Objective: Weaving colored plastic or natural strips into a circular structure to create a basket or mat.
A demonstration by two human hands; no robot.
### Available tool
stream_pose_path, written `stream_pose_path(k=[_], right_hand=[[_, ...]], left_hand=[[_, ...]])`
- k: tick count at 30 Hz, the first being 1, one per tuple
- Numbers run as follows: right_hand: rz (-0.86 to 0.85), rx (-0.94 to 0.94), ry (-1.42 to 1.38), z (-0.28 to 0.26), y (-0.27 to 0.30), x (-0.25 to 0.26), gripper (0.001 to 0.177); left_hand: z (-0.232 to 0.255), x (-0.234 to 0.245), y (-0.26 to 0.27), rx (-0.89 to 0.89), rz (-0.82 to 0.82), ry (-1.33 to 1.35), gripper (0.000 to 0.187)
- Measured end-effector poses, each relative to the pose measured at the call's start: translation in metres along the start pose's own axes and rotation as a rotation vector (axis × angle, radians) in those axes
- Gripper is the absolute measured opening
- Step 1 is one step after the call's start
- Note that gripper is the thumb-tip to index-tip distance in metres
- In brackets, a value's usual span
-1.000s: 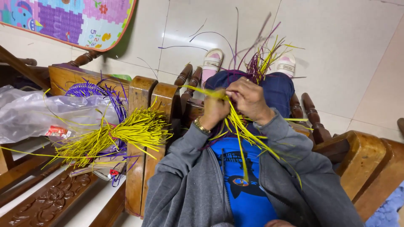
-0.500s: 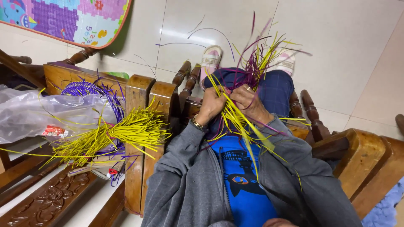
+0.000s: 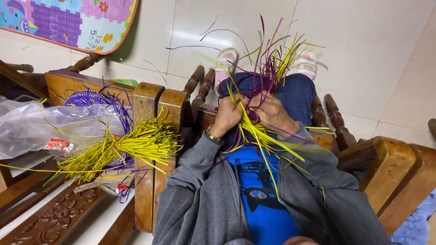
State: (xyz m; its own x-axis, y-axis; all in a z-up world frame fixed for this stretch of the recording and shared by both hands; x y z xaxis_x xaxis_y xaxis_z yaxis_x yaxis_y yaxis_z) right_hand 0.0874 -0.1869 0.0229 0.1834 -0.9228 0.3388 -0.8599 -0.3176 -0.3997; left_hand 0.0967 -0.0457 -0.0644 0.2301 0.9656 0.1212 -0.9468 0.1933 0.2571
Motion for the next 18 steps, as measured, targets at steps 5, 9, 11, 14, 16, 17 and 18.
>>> stream_pose_path(k=[5, 9, 11, 14, 16, 17, 18], right_hand=[[0.095, -0.024, 0.119, 0.026, 0.004, 0.003, 0.007], [0.194, -0.069, 0.157, -0.02, -0.026, 0.009, 0.009], [0.269, -0.162, 0.125, -0.006, -0.01, 0.011, 0.005], [0.291, -0.229, 0.069, 0.002, 0.002, 0.009, 0.021], [0.243, -0.205, 0.046, 0.0, 0.008, 0.001, 0.024], [0.175, -0.144, 0.058, -0.003, 0.01, -0.008, 0.035], [0.105, -0.083, 0.066, -0.007, 0.014, -0.018, 0.048]], left_hand=[[0.04, -0.013, 0.016, -0.394, 0.137, -0.579, 0.008], [0.102, -0.01, 0.023, -0.672, 0.205, -0.763, 0.009], [0.091, -0.003, 0.012, -0.63, 0.182, -0.689, 0.013], [0.074, 0.001, -0.006, -0.384, 0.091, -0.535, 0.02], [0.056, -0.001, -0.02, -0.184, 0.018, -0.455, 0.023], [0.037, 0.003, -0.03, 0.008, 0.034, -0.259, 0.022], [0.018, 0.005, -0.036, 0.201, 0.052, -0.063, 0.023]])
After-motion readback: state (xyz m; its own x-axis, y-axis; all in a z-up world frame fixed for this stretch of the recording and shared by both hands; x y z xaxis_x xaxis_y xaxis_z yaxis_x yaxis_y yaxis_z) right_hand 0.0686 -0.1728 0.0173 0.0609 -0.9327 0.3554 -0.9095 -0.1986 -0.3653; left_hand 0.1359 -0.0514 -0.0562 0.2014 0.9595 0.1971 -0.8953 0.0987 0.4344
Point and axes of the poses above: each hand's wrist, its own y-axis away from the middle knuckle, its own x-axis out of the back of the hand, z = x × y, the point moved 8 cm from there along -y, towards the middle knuckle, and after that the axes turned 1 degree about y, right-handed, at the moved point
